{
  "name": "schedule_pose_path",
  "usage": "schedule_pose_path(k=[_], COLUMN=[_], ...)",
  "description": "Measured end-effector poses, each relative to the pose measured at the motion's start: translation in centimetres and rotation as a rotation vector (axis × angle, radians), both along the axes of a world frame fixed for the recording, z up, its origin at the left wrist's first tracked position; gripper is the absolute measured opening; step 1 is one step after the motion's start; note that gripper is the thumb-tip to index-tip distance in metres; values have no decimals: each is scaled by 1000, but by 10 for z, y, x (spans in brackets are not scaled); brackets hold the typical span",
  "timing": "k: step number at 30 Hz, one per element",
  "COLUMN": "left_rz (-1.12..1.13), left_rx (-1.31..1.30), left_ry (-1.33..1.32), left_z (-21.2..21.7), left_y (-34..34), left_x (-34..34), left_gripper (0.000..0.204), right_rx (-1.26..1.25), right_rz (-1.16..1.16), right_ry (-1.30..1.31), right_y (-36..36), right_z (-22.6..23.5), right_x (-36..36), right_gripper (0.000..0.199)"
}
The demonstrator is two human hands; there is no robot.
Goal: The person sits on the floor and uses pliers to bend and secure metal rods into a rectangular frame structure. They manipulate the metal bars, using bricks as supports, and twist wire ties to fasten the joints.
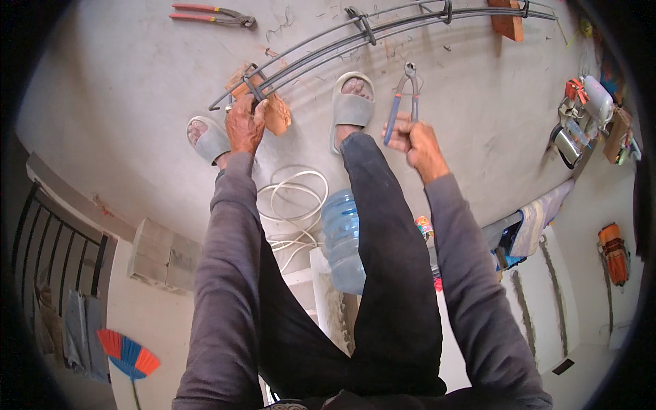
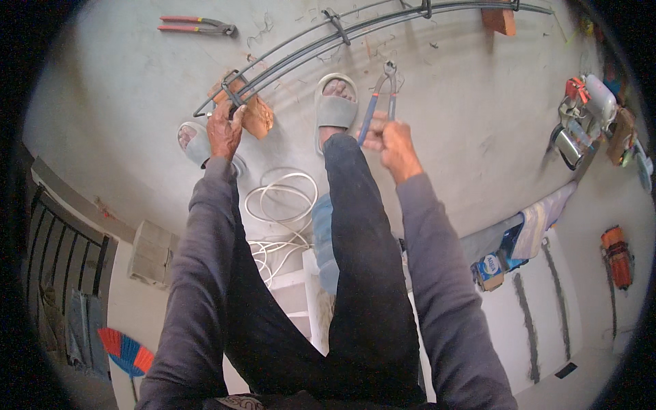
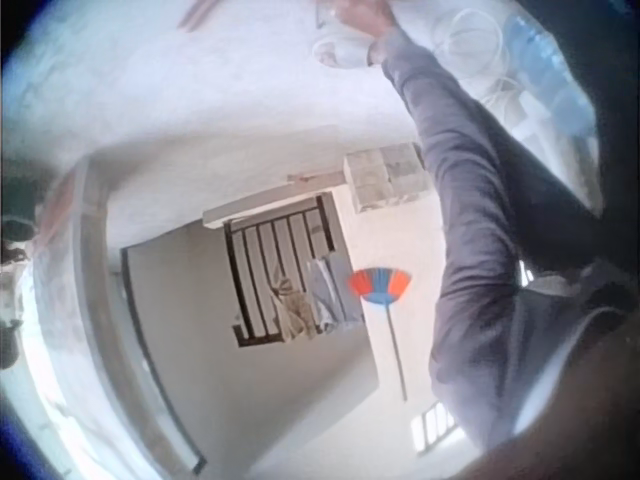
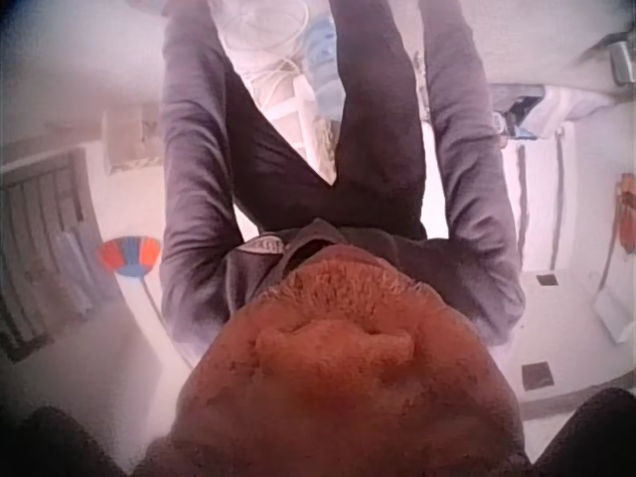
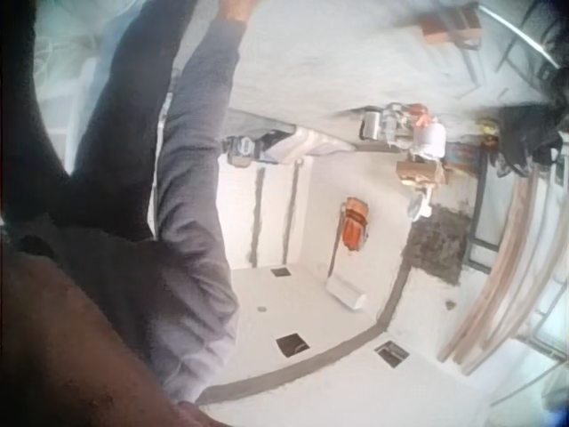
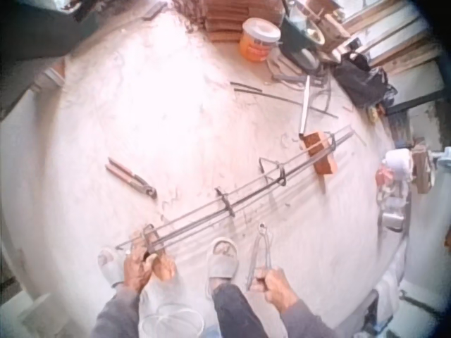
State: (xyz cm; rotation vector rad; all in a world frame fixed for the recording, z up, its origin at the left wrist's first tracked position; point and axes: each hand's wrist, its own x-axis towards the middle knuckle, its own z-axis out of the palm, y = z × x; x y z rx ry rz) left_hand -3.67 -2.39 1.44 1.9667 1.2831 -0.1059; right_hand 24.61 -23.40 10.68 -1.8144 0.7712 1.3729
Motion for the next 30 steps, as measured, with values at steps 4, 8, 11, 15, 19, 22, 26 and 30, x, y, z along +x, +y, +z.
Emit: schedule_pose_path(k=[4, 8, 11, 15, 19, 22, 26, 30], left_rz=[-77, -61, -35, -27, -30, -15, -40, -34], left_rx=[-31, -41, -47, -73, -94, -88, -111, -73], left_ry=[57, 14, -11, 16, 10, -16, -12, -58], left_z=[1, 2, 2, 2, 3, 5, 2, -11], left_y=[2, 2, 2, 5, 5, 8, 5, 8], left_x=[6, 4, 3, 1, 6, 2, 14, -10], left_gripper=[26, 34, 30, 28, 26, 25, 26, 30], right_rx=[-92, -96, -92, -94, -41, -14, -1, 59], right_rz=[266, 365, 510, 537, 645, 757, 909, 1145], right_ry=[-102, -112, -119, -123, -113, -133, -163, -368], right_y=[-28, -38, -35, -31, -56, -67, -112, -160], right_z=[-35, -49, -49, -45, -43, -33, -10, 11], right_x=[41, 62, 74, 81, 94, 101, 128, 140], right_gripper=[33, 35, 38, 35, 33, 34, 34, 34])
